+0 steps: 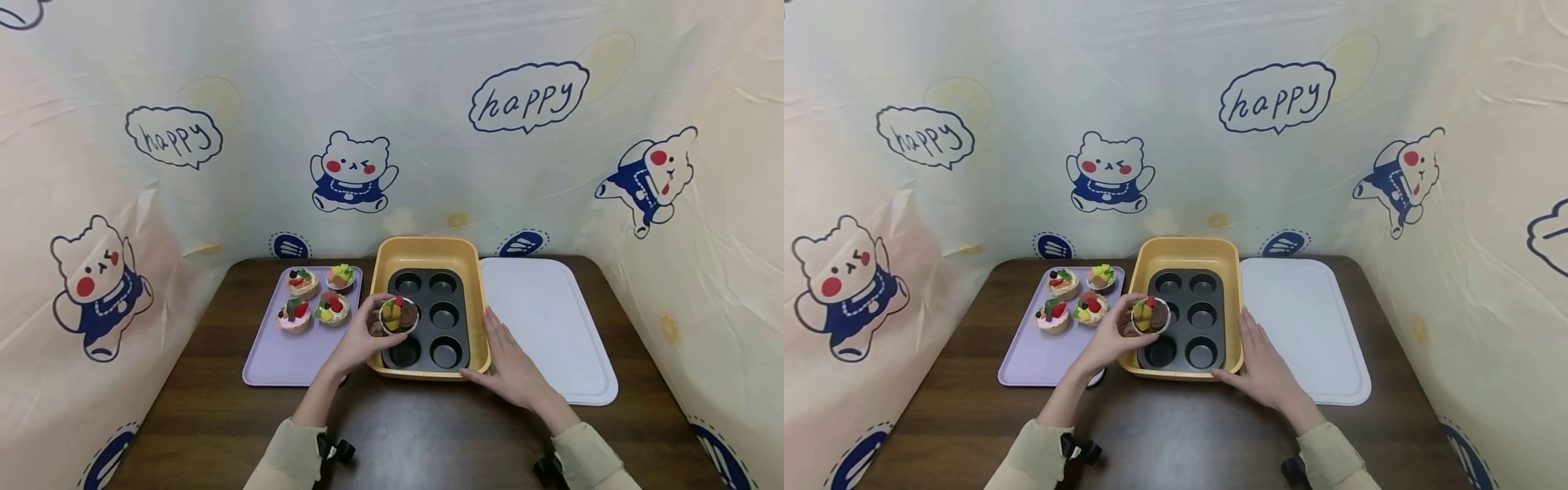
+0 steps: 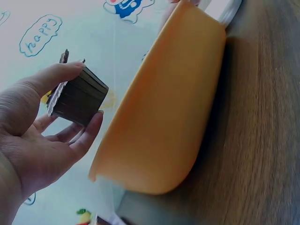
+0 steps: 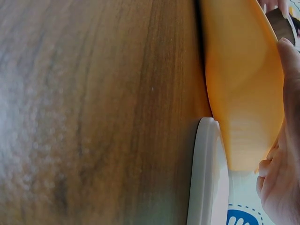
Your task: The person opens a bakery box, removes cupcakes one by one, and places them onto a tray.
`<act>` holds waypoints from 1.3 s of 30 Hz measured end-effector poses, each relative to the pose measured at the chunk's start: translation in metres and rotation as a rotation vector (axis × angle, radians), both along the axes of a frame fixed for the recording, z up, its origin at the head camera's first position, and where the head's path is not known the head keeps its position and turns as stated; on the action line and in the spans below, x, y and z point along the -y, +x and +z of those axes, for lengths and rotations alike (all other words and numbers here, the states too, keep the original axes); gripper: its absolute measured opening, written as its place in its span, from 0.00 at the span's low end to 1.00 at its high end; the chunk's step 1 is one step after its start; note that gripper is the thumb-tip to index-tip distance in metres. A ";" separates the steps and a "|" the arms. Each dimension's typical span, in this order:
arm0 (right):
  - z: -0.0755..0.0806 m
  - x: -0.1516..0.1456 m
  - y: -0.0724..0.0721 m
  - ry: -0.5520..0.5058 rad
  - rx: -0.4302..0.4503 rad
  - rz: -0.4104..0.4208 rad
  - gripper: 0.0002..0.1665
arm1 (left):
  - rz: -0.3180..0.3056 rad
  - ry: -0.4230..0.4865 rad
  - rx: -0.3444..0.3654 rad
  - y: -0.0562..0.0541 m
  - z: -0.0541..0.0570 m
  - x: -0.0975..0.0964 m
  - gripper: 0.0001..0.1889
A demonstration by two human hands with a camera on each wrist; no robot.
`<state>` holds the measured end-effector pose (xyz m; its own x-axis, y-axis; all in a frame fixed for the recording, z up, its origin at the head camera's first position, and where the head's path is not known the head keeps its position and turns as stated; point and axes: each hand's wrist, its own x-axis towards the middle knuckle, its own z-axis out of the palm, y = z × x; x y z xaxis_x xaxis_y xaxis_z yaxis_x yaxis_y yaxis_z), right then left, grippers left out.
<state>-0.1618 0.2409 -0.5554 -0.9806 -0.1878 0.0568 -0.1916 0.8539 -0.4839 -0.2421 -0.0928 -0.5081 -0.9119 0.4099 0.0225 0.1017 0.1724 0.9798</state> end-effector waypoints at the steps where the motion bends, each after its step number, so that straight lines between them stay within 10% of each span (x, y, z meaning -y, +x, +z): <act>1: 0.000 0.000 0.000 0.001 0.001 -0.001 0.79 | 0.010 0.005 0.013 0.002 0.000 0.003 0.40; 21: -0.001 -0.001 0.001 -0.011 -0.004 0.000 0.78 | 0.400 -0.017 0.018 0.040 -0.003 0.084 0.41; 39: -0.004 0.000 0.001 -0.007 -0.004 -0.002 0.78 | 0.805 -0.063 0.068 0.053 -0.044 0.149 0.45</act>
